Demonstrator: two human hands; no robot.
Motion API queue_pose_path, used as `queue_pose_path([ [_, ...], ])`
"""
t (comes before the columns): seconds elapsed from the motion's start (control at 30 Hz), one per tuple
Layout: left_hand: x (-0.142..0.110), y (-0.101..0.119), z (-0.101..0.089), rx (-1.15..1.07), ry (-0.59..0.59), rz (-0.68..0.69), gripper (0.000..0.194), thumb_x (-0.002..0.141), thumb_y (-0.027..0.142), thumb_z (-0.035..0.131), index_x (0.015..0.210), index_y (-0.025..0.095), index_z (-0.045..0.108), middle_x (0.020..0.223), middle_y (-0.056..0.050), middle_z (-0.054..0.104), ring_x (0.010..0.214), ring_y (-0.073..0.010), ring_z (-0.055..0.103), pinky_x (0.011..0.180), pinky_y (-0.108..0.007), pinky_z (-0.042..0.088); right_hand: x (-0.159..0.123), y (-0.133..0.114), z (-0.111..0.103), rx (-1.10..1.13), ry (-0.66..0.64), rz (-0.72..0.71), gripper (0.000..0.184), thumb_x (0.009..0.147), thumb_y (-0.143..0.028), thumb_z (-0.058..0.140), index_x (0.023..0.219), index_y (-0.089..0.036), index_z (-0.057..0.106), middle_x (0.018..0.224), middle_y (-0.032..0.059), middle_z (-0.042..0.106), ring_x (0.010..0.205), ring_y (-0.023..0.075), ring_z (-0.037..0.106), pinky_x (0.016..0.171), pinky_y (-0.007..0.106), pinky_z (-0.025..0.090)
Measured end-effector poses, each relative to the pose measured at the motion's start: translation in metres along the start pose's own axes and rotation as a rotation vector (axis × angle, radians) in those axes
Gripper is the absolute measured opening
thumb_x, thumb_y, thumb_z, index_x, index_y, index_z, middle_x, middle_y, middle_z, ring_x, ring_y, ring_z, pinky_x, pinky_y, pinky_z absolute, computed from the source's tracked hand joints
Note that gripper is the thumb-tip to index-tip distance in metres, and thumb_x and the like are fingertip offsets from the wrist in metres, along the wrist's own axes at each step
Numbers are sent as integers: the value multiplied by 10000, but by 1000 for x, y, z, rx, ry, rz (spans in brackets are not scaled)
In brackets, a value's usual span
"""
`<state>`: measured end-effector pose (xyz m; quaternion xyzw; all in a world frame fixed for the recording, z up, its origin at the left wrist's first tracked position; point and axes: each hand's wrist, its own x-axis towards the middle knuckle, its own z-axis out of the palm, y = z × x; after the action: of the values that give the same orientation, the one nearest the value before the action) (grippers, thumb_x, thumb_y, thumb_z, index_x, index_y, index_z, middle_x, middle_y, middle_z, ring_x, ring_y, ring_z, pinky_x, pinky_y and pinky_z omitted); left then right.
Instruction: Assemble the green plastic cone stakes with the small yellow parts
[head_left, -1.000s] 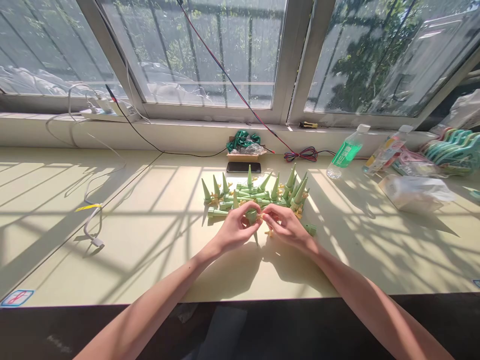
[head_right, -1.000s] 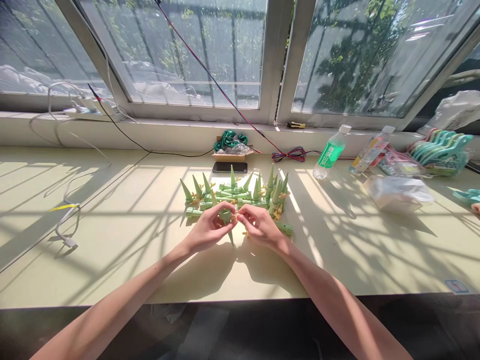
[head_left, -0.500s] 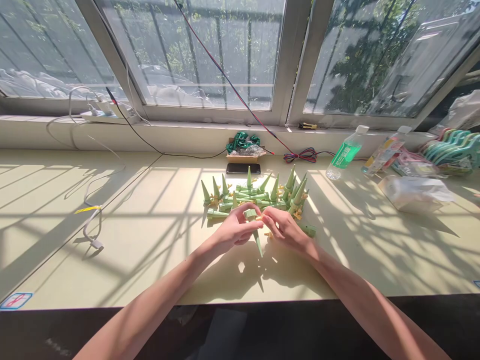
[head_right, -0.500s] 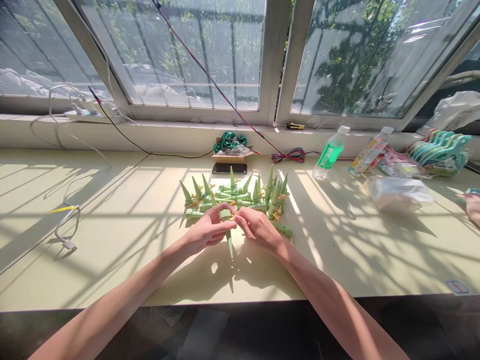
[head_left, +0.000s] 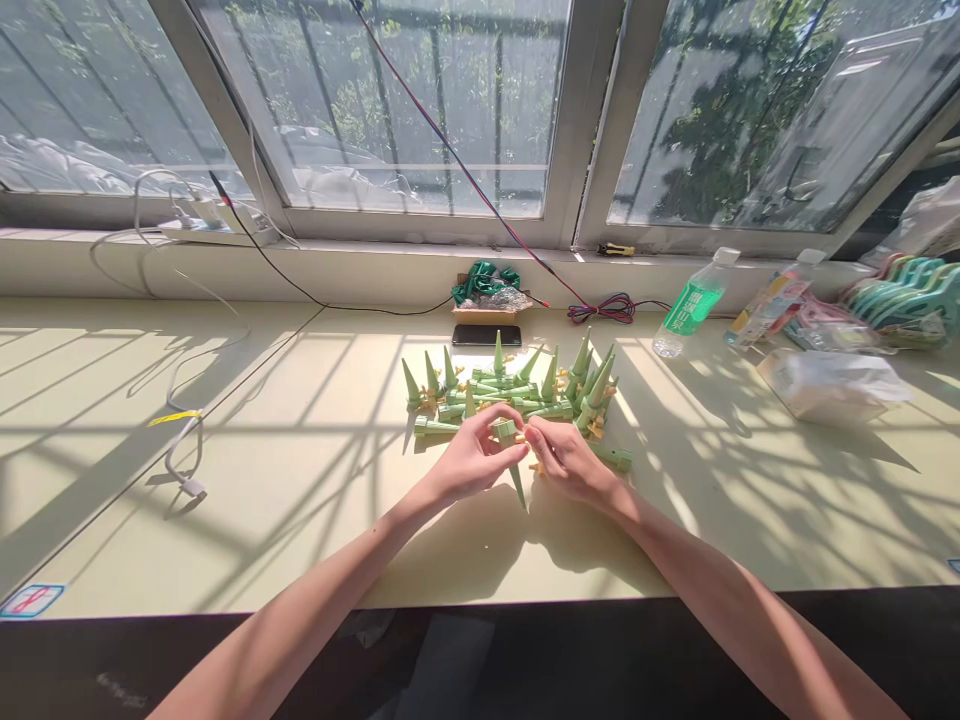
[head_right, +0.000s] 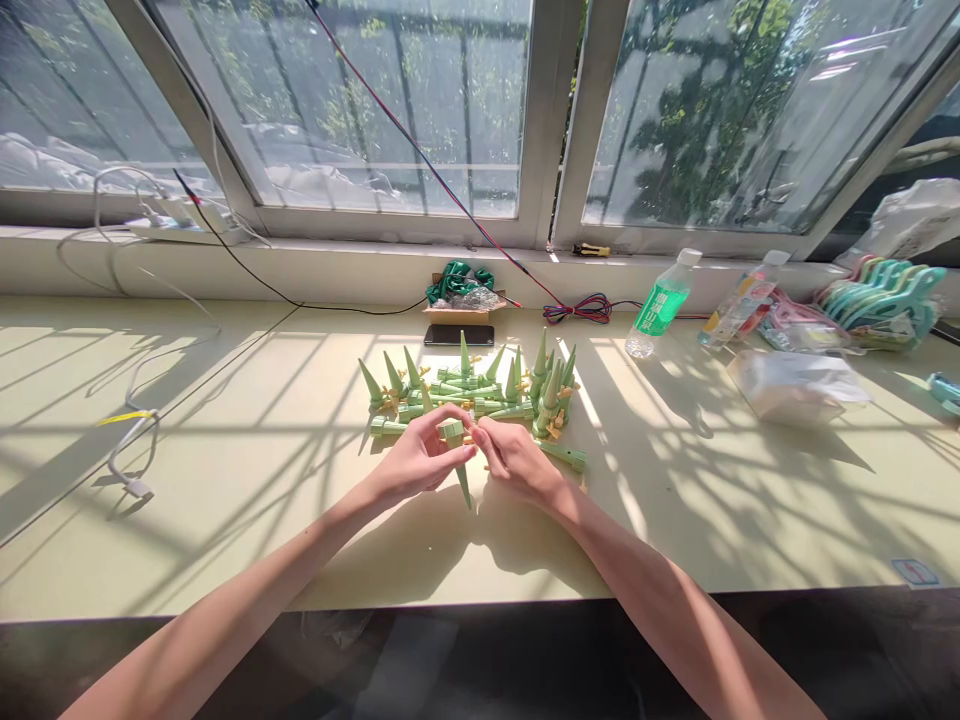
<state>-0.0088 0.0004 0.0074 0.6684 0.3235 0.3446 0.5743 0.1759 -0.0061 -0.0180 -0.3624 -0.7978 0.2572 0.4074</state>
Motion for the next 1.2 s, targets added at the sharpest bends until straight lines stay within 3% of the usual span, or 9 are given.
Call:
queue_pose_path([
  [0.33,-3,-4,1,201,71,129,201,891,293,658,1009,178,544,828,23,540,450,-13,416,374,-131,332,0,1,0,32,17,43,388,1047,-358,332,689,-217,378,611,-23,406,533,128,348,526,282,293],
  [0.53,-3,-5,0,215,79,144,210,884,296,667,1013,177,552,877,5,567,464,-14,437,383,-130,350,2,0,1,47,3,73,393,1039,-346,330,670,-220,382,599,-15,404,535,141,359,533,293,303],
  [0.63,-1,-4,-1,140,71,96,233,872,316,690,997,183,545,721,38,550,411,-23,420,356,-129,330,2,1,2,51,6,85,406,1047,-387,322,681,-219,368,612,-21,402,544,136,362,534,283,289],
  [0.77,1,-2,-2,-83,-7,-51,327,840,376,733,1010,205,511,420,131,352,316,-45,299,308,-130,248,0,-1,-1,27,-12,58,403,1052,-423,333,704,-221,347,634,-30,402,553,126,354,536,268,280],
  [0.93,1,0,-4,-233,-54,-151,383,787,386,795,995,224,516,426,135,325,351,-29,220,316,-114,194,-1,-3,-5,-35,-40,0,369,1058,-417,325,743,-225,328,652,-39,385,556,119,348,547,259,294],
  [1.2,-1,-1,-5,-240,-77,-173,359,818,432,761,997,230,524,436,133,315,373,-30,198,326,-113,178,0,-1,-4,-55,-30,-63,408,1066,-466,278,735,-227,287,644,-47,344,544,107,315,533,254,273],
])
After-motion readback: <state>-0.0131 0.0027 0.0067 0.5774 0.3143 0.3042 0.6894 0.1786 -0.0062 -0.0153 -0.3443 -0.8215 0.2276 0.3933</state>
